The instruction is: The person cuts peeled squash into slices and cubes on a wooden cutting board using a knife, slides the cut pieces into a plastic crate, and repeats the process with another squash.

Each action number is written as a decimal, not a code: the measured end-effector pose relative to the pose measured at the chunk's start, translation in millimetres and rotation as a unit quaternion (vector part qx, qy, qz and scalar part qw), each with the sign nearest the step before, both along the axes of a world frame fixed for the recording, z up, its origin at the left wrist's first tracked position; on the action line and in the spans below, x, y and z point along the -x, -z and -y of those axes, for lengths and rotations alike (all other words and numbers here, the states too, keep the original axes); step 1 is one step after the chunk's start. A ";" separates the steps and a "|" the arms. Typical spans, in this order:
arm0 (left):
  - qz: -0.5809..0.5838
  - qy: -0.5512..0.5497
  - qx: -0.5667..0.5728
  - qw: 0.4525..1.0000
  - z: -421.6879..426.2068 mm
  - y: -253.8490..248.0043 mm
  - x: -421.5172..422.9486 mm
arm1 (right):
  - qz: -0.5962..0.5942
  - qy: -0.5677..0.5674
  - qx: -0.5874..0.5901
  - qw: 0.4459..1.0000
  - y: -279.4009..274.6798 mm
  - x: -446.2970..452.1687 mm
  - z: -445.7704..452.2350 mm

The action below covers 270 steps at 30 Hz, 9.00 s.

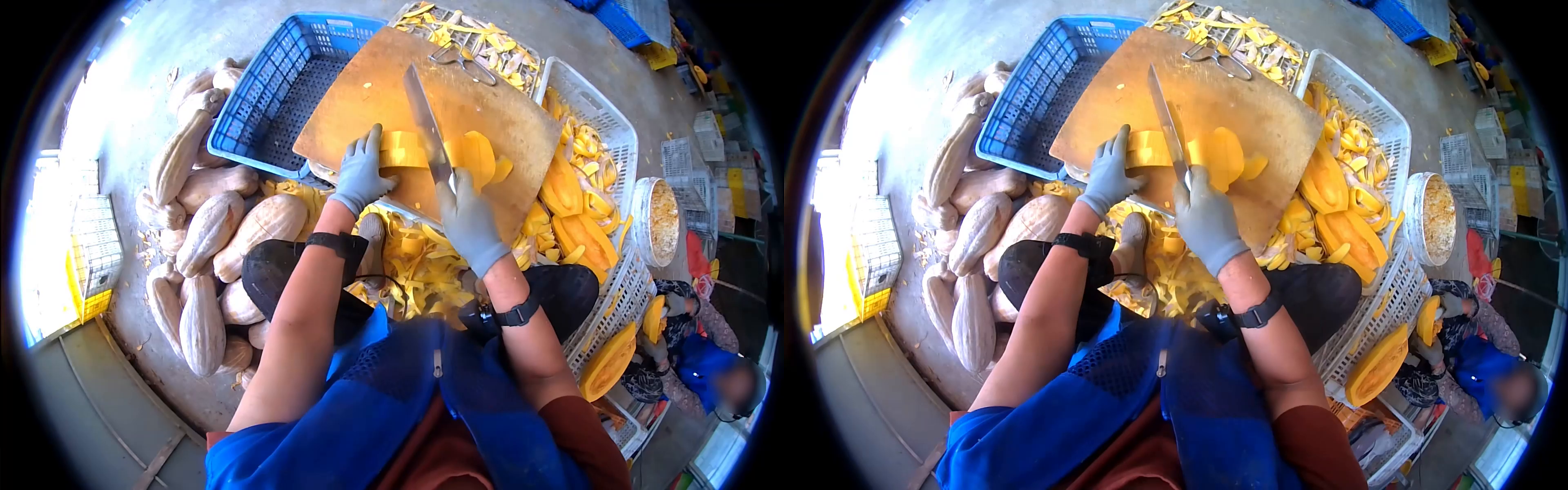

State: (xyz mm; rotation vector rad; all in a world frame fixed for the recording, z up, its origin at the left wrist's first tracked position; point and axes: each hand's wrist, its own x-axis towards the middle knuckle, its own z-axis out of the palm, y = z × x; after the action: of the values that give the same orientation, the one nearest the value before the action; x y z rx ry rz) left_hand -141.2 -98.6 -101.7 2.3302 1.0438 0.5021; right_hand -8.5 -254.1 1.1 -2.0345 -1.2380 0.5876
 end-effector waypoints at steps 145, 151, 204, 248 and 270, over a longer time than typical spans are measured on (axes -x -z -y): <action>0.389 -0.084 0.399 0.826 45.5 -20.8 -43.9 | -0.141 0.123 -0.060 0.981 14.6 -22.3 74.9; 0.247 -0.220 0.092 0.939 35.2 39.9 -30.8 | -0.038 0.068 -0.033 0.996 11.1 3.5 57.9; 0.236 -0.164 0.083 0.954 83.5 4.9 -43.7 | -0.056 0.038 -0.045 0.997 65.8 15.0 23.5; 0.007 0.102 -0.139 0.985 6.3 -16.6 -8.1 | 0.009 0.013 0.139 0.990 12.7 -16.3 33.4; -0.003 -0.005 -0.116 0.993 14.6 21.0 4.4 | 0.042 -0.054 0.148 0.987 45.2 -1.3 -5.9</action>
State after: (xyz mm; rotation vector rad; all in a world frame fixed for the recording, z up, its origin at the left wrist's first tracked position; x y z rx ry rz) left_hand -145.6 -113.2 -122.7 2.5300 1.0485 0.6504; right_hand -7.2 -248.3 -44.2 -2.2659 -1.3852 0.7842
